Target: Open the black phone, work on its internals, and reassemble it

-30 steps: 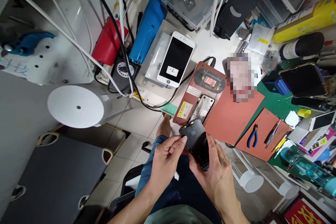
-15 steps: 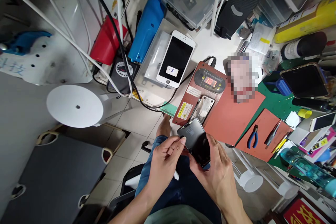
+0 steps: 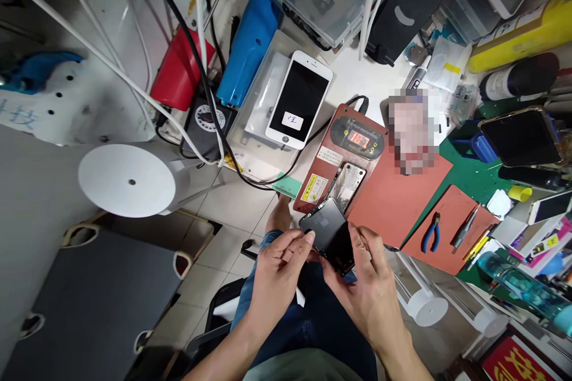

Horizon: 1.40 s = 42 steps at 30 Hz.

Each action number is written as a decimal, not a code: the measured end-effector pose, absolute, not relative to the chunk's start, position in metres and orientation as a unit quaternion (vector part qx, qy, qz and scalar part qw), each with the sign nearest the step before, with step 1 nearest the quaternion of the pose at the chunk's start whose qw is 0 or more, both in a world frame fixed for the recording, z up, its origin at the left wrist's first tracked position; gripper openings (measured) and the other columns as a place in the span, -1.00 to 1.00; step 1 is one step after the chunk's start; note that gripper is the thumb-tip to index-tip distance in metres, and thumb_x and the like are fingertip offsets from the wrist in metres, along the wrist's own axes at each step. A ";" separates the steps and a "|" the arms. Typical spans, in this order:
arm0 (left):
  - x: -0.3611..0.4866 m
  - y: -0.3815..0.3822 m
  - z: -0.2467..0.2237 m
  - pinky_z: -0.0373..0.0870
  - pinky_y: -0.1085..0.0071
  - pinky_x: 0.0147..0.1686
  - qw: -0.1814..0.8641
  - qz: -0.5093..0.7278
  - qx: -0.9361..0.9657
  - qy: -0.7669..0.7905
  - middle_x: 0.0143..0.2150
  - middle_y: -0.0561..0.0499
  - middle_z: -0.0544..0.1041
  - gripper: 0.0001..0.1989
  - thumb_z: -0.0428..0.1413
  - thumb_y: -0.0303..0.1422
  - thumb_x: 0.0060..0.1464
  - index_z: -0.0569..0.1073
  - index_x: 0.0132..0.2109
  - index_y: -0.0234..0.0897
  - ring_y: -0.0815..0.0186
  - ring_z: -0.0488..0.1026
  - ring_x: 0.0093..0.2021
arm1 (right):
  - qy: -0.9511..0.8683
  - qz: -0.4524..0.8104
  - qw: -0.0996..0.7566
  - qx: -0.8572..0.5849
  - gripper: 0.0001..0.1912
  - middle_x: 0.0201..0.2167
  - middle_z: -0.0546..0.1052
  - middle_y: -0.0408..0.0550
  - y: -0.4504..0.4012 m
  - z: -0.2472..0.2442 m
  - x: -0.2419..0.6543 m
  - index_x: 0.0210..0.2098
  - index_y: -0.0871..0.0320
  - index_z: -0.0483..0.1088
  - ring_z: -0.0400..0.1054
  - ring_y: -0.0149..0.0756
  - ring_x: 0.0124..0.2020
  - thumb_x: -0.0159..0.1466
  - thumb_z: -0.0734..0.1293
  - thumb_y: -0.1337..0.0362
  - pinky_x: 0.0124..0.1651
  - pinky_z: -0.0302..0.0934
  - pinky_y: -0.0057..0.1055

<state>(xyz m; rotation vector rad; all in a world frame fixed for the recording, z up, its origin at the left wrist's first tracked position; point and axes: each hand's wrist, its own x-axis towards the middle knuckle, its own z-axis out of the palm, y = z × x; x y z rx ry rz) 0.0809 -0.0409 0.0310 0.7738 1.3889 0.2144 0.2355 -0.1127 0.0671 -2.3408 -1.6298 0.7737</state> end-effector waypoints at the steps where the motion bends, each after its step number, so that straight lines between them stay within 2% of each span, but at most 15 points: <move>1: 0.081 -0.040 0.031 0.40 0.43 -0.38 0.699 0.099 0.340 0.621 -0.49 0.06 0.53 -0.60 0.22 0.01 0.30 0.51 -0.34 -0.20 0.30 0.50 -0.44 | -0.548 0.261 0.096 -0.789 -0.37 0.15 0.51 0.25 -0.112 0.067 0.235 0.45 0.17 0.23 0.58 0.03 0.09 0.51 0.37 0.05 -0.04 0.64 -0.11; 7: 0.081 -0.039 0.030 0.40 0.43 -0.34 0.708 0.107 0.320 0.621 -0.44 0.04 0.59 -0.60 0.24 -0.01 0.30 0.47 -0.35 -0.22 0.29 0.55 -0.41 | -0.531 0.270 0.108 -0.796 -0.36 0.18 0.51 0.23 -0.111 0.064 0.235 0.45 0.15 0.23 0.54 0.04 0.17 0.49 0.38 0.05 0.08 0.61 -0.08; 11: 0.081 -0.039 0.029 0.43 0.42 -0.31 0.712 0.114 0.310 0.619 -0.42 0.03 0.61 -0.61 0.25 -0.02 0.30 0.48 -0.33 -0.22 0.27 0.58 -0.38 | -0.542 0.269 0.111 -0.789 -0.40 0.14 0.52 0.23 -0.110 0.062 0.237 0.43 0.16 0.25 0.56 0.02 0.10 0.50 0.38 0.09 0.04 0.62 -0.09; 15: 0.081 -0.040 0.026 0.39 0.44 -0.33 0.706 0.121 0.316 0.622 -0.48 0.08 0.53 -0.60 0.26 -0.03 0.30 0.48 -0.34 -0.23 0.33 0.50 -0.42 | -0.555 0.263 0.118 -0.781 -0.39 0.12 0.50 0.24 -0.110 0.062 0.238 0.44 0.19 0.24 0.55 0.01 0.08 0.50 0.39 0.11 -0.01 0.62 -0.09; 19: 0.082 -0.040 0.026 0.38 0.46 -0.33 0.704 0.122 0.319 0.623 -0.46 0.07 0.54 -0.59 0.25 -0.03 0.30 0.46 -0.36 -0.23 0.35 0.47 -0.42 | -0.560 0.261 0.118 -0.777 -0.38 0.11 0.49 0.25 -0.110 0.063 0.238 0.44 0.19 0.23 0.55 0.02 0.06 0.50 0.39 0.12 -0.05 0.62 -0.09; 29: 0.083 -0.045 0.030 0.39 0.44 -0.42 0.702 0.099 0.341 0.617 -0.51 0.08 0.50 -0.59 0.22 0.02 0.29 0.49 -0.36 -0.18 0.31 0.46 -0.47 | -0.558 0.251 0.113 -0.783 -0.38 0.13 0.49 0.27 -0.119 0.064 0.240 0.43 0.19 0.24 0.55 0.05 0.07 0.49 0.40 0.12 -0.02 0.63 -0.04; 42: 0.080 -0.036 0.029 0.29 0.47 -0.41 0.697 0.111 0.338 0.622 -0.51 0.11 0.45 -0.57 0.23 0.01 0.28 0.45 -0.38 -0.23 0.38 0.33 -0.47 | -0.566 0.251 0.114 -0.777 -0.39 0.11 0.50 0.27 -0.108 0.063 0.237 0.43 0.20 0.24 0.57 0.02 0.05 0.50 0.39 0.11 -0.06 0.64 -0.08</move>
